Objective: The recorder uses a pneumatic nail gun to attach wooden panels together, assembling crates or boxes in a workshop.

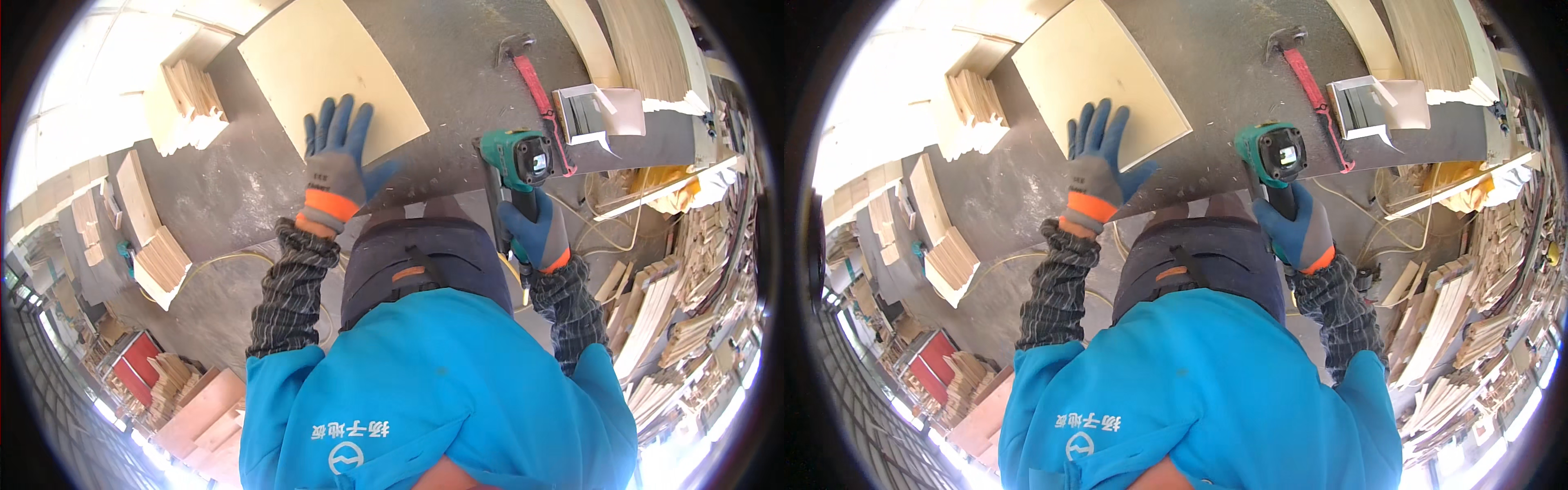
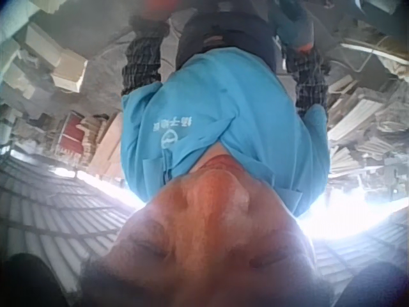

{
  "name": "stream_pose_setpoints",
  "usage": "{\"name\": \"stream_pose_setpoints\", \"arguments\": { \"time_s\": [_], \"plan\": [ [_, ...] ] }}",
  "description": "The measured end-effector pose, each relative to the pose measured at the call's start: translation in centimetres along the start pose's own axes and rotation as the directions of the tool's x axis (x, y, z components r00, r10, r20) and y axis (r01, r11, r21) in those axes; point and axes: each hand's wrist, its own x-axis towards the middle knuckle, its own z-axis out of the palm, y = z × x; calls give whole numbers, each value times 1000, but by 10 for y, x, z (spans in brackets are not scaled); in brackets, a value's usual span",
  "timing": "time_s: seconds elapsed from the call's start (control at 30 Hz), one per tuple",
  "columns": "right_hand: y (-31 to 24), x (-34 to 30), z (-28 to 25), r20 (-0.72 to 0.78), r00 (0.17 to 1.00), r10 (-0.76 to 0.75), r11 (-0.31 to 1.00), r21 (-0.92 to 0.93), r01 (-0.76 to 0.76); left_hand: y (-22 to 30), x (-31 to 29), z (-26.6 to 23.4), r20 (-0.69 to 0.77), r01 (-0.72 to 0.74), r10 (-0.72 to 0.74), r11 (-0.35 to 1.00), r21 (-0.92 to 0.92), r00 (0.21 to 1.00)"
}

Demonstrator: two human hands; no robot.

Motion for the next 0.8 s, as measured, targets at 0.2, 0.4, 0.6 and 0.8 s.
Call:
{"name": "stream_pose_setpoints", "arguments": {
  "time_s": [0.2,0.4,0.6,0.8],
  "plan": [
    [-42,2,10,155,988,12,997,76,-24,-13,-27,17,-96,82,-80,996,23,992],
    [-65,4,36,118,991,-59,998,-7,60,-12,-31,15,-107,92,-93,996,-10,990],
    [-81,5,47,125,992,20,998,-54,-13,-13,-31,16,-138,118,-123,992,-40,983],
    [-81,5,49,115,991,66,997,-53,-60,-7,-27,24,-176,183,-180,983,-1,968]
  ]
}}
